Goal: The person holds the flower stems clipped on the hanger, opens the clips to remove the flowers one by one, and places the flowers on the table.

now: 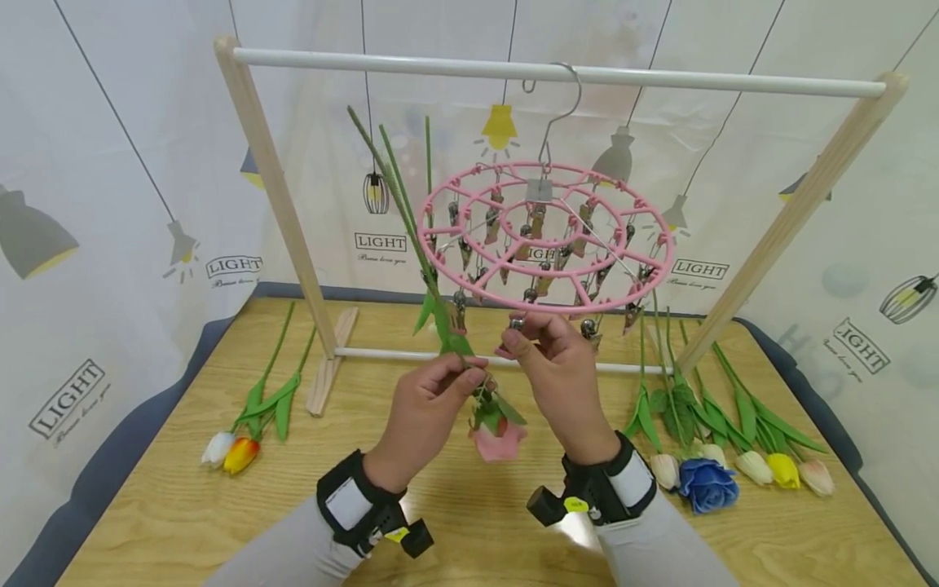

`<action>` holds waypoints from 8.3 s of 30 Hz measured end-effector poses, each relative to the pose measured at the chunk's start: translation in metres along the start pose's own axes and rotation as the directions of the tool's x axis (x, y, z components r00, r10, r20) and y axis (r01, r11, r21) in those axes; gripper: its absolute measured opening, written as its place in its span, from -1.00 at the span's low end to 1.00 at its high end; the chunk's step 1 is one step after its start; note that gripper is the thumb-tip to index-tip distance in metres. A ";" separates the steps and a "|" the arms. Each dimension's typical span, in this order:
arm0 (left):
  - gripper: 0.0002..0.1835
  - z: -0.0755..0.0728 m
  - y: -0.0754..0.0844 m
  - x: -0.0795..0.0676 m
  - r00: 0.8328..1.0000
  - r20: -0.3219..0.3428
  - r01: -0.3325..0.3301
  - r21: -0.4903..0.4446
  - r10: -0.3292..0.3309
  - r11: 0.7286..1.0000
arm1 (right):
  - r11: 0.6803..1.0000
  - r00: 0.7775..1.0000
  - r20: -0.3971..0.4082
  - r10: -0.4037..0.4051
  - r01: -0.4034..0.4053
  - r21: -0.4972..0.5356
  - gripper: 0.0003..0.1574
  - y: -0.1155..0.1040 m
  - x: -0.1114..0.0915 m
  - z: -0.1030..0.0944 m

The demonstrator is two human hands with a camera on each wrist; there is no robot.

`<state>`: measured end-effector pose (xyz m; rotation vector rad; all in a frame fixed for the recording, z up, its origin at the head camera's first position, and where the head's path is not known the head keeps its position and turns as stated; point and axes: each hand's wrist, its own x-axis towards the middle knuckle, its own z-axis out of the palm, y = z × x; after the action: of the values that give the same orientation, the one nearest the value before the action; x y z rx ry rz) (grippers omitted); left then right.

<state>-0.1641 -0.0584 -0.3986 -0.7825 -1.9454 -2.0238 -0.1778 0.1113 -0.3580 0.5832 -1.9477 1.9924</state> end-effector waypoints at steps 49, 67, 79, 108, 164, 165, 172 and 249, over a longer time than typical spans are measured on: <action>-0.48 -0.204 -0.023 -0.040 0.836 -0.446 0.530 0.503 -0.321 0.682 | 0.996 1.000 0.009 0.028 -0.027 -0.082 -0.66 0.007 0.000 -0.001; -0.56 -0.217 -0.058 -0.047 0.807 -0.240 0.536 0.679 -0.539 0.501 | 0.997 0.999 0.031 0.027 -0.025 -0.070 -0.62 0.011 0.001 -0.002; -0.62 -0.214 -0.067 -0.049 0.862 -0.193 0.420 0.789 -0.468 0.448 | 0.997 0.999 0.035 0.030 -0.028 -0.067 -0.63 0.010 0.000 -0.003; -0.59 -0.162 -0.025 -0.027 0.988 -0.131 0.156 0.823 -0.085 0.547 | 0.998 0.999 0.049 0.013 -0.010 -0.057 -0.64 0.009 0.000 -0.006; -0.67 -0.017 -0.032 0.022 0.967 0.094 0.253 -0.224 -0.237 0.941 | 0.982 1.000 0.019 0.019 -0.015 -0.187 -0.61 0.006 -0.001 -0.013; -0.68 -0.017 -0.032 0.022 0.968 0.094 0.247 -0.225 -0.231 0.943 | 0.976 1.000 0.012 0.007 -0.004 -0.217 -0.61 0.006 -0.001 -0.013; -0.69 -0.016 -0.032 0.020 0.975 0.073 0.221 -0.228 -0.209 0.948 | 0.863 0.987 0.021 -0.160 0.150 -0.483 -0.56 0.000 -0.001 -0.016; -0.83 0.013 -0.019 0.003 0.982 0.134 0.122 0.113 -0.137 0.986 | 0.997 0.993 0.103 0.052 -0.058 0.059 -0.79 0.001 -0.009 -0.004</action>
<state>-0.1729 -0.0431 -0.4135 -0.8141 -2.2145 -1.9667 -0.1709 0.1155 -0.3636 0.6656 -1.9870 2.1014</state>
